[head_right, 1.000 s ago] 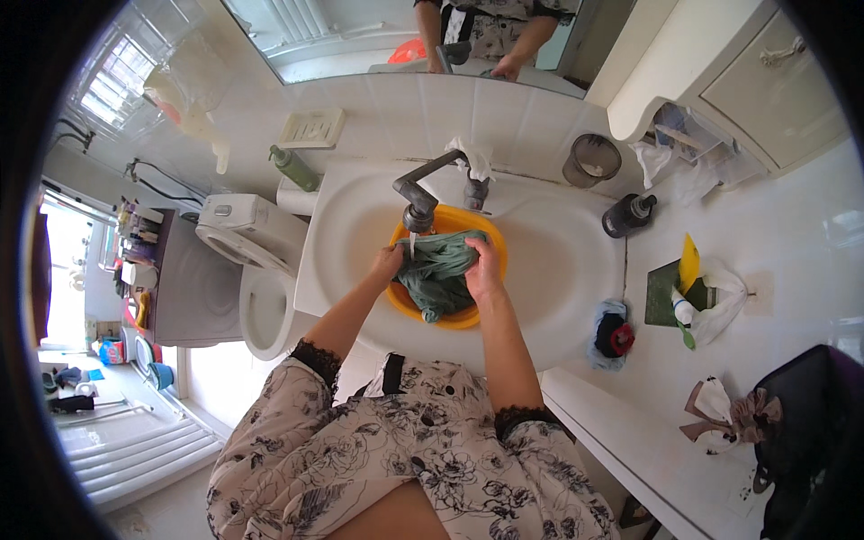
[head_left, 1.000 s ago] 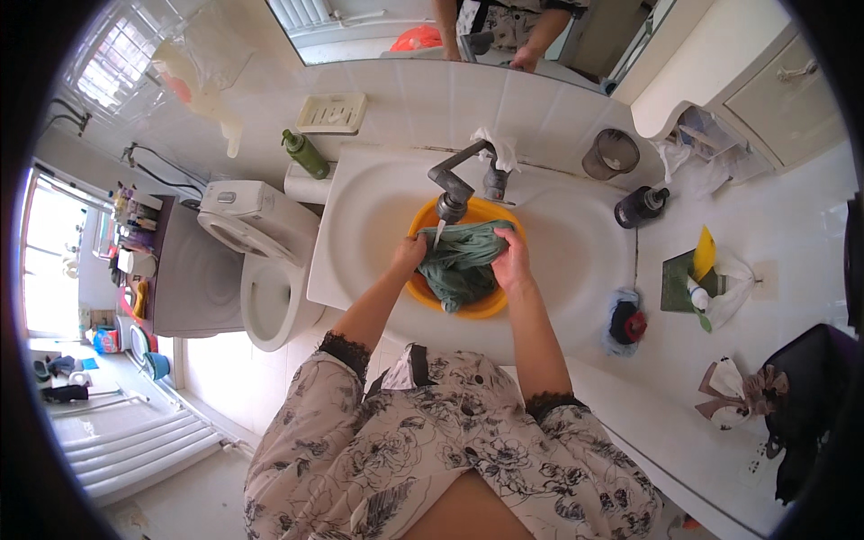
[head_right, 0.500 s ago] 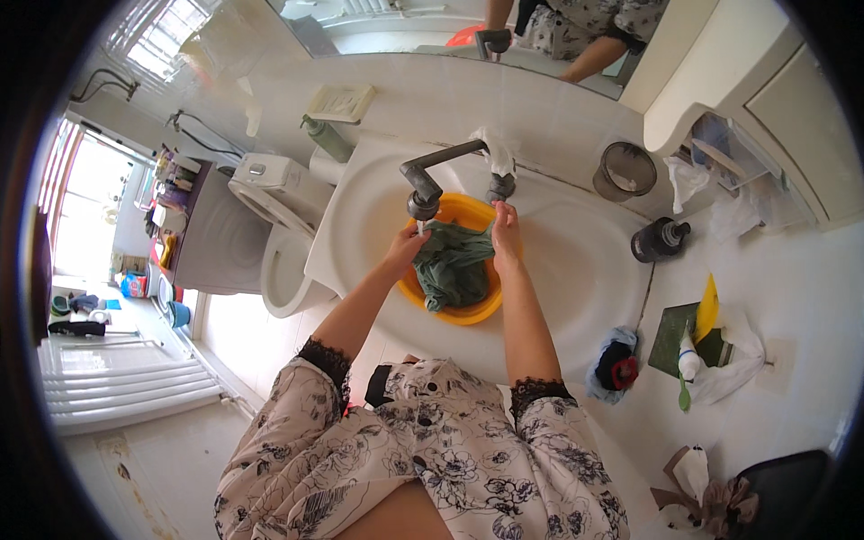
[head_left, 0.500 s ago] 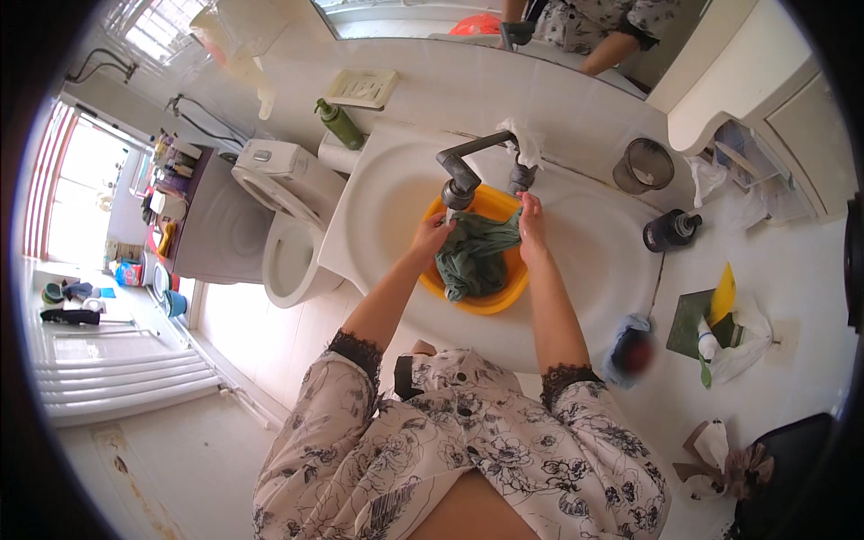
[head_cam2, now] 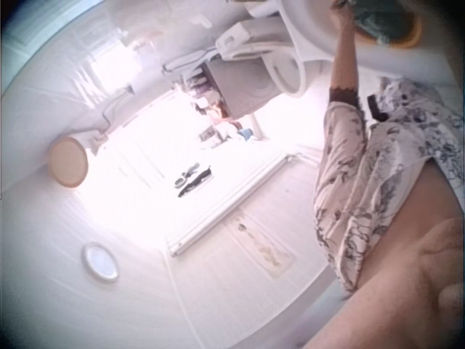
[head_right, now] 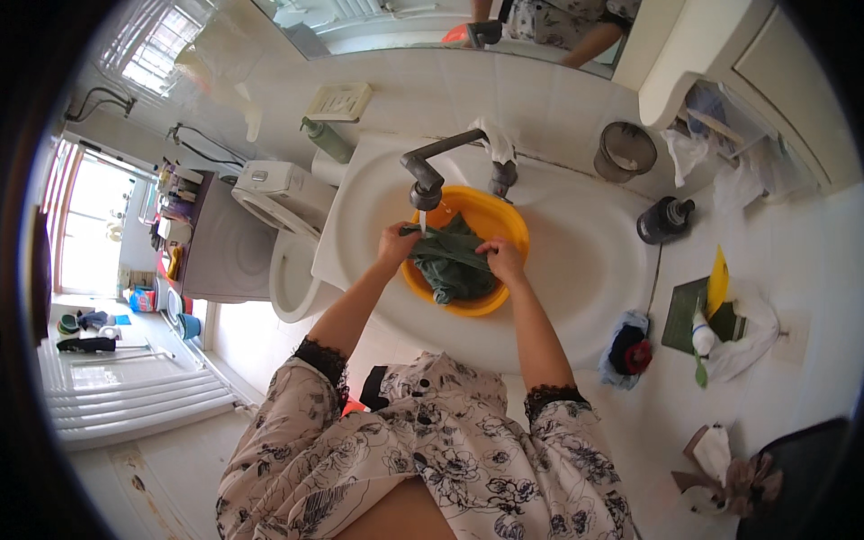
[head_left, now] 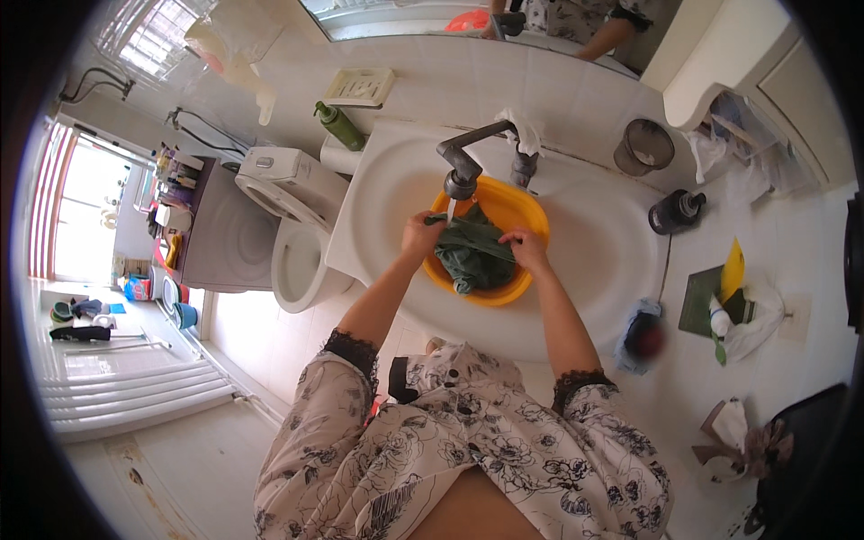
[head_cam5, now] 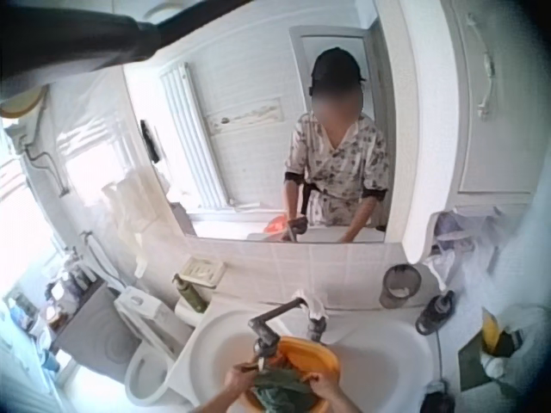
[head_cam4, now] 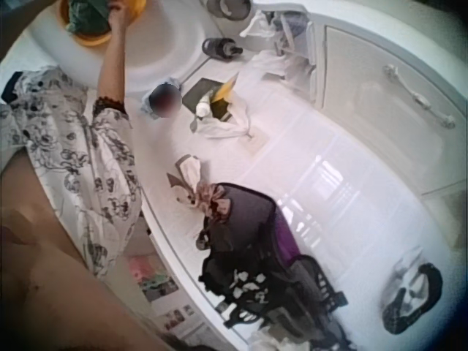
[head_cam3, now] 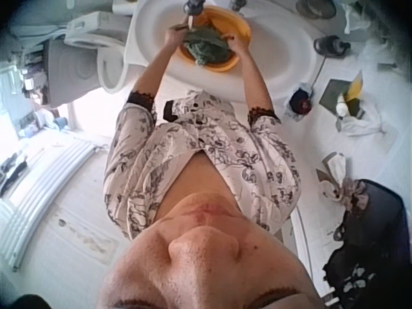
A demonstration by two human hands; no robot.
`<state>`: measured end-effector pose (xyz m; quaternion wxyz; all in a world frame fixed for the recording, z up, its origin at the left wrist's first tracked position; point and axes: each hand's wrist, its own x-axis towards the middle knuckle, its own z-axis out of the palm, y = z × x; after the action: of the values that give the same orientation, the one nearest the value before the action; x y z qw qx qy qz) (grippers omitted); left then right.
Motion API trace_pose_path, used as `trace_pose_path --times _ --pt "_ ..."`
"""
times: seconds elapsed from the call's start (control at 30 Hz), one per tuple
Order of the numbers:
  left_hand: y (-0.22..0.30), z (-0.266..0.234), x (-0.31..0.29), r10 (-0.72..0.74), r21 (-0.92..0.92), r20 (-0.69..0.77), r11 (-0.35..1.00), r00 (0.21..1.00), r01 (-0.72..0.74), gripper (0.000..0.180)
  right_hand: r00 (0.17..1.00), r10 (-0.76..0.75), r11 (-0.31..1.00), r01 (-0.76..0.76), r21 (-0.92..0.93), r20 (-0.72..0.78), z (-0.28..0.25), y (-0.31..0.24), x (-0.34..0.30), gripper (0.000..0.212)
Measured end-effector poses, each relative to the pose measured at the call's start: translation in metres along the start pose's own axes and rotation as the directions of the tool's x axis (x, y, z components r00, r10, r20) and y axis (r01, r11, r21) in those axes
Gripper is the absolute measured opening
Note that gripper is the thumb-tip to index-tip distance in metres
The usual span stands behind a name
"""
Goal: The person washes a green cloth by hand in a yellow basin placed in a bathroom sink. They repeatedly wet, scrub, and rinse the cloth under running water, then wring it out multiple times. The person briefly retrieves a small white item from a shelf and returns to washing the cloth.
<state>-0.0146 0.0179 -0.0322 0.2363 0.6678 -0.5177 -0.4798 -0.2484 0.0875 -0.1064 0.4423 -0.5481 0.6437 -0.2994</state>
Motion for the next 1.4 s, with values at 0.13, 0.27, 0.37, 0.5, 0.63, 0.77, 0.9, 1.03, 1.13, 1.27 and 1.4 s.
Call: trace_pose_path --times 0.13,0.27,0.37,0.5,0.63,0.77,0.9,1.03,1.13,1.27,1.4 --pt "0.001 -0.016 -0.004 0.136 0.236 0.02 0.962 0.99 -0.137 0.026 0.979 0.151 0.98 -0.129 -0.154 0.137 0.014 -0.002 -0.024 0.018" --pt "0.003 -0.043 -0.007 0.384 0.258 0.095 0.882 0.919 -0.395 0.027 0.969 0.087 0.979 -0.041 -0.198 0.229 -0.004 -0.033 -0.046 0.025" --pt "0.022 -0.057 -0.012 0.279 0.184 0.183 0.932 0.943 -0.312 0.029 0.986 0.062 0.975 -0.026 -0.22 0.157 -0.019 -0.045 -0.056 0.024" --pt "0.046 -0.079 -0.014 0.46 0.219 0.322 0.814 0.827 -0.538 0.03 0.999 -0.035 0.903 0.038 -0.429 0.016 -0.043 -0.089 -0.068 0.019" --pt "0.063 -0.101 -0.009 0.589 0.317 0.497 0.56 0.637 -0.765 0.034 0.998 -0.055 0.832 0.044 -0.553 -0.004 -0.063 -0.117 -0.075 0.02" --pt "0.078 -0.111 -0.014 0.568 0.46 0.555 0.398 0.608 -0.793 0.042 0.991 -0.113 0.696 0.028 -0.718 -0.07 -0.076 -0.152 -0.089 0.034" --pt "0.134 -0.121 -0.063 0.321 0.598 0.635 0.371 0.703 -0.71 0.049 0.969 -0.048 0.607 -0.165 -0.777 -0.244 -0.106 -0.196 -0.107 0.049" --pt "0.168 -0.135 -0.067 0.397 0.572 0.679 0.24 0.618 -0.784 0.055 0.934 -0.184 0.58 -0.148 -0.801 -0.306 -0.141 -0.234 -0.129 0.045" --pt "0.204 -0.148 -0.083 0.382 0.518 0.686 0.341 0.619 -0.785 0.056 0.916 -0.195 0.654 -0.146 -0.743 -0.352 -0.156 -0.262 -0.141 0.041" --pt "0.228 -0.156 -0.099 0.332 0.32 0.709 0.633 0.621 -0.704 0.051 0.881 -0.232 0.934 0.083 -0.348 -0.412 -0.185 -0.255 -0.136 0.03" --pt "0.231 -0.16 -0.107 0.339 0.143 0.65 0.825 0.68 -0.547 0.044 0.863 -0.239 0.959 0.281 0.03 -0.445 -0.193 -0.259 -0.133 0.025"
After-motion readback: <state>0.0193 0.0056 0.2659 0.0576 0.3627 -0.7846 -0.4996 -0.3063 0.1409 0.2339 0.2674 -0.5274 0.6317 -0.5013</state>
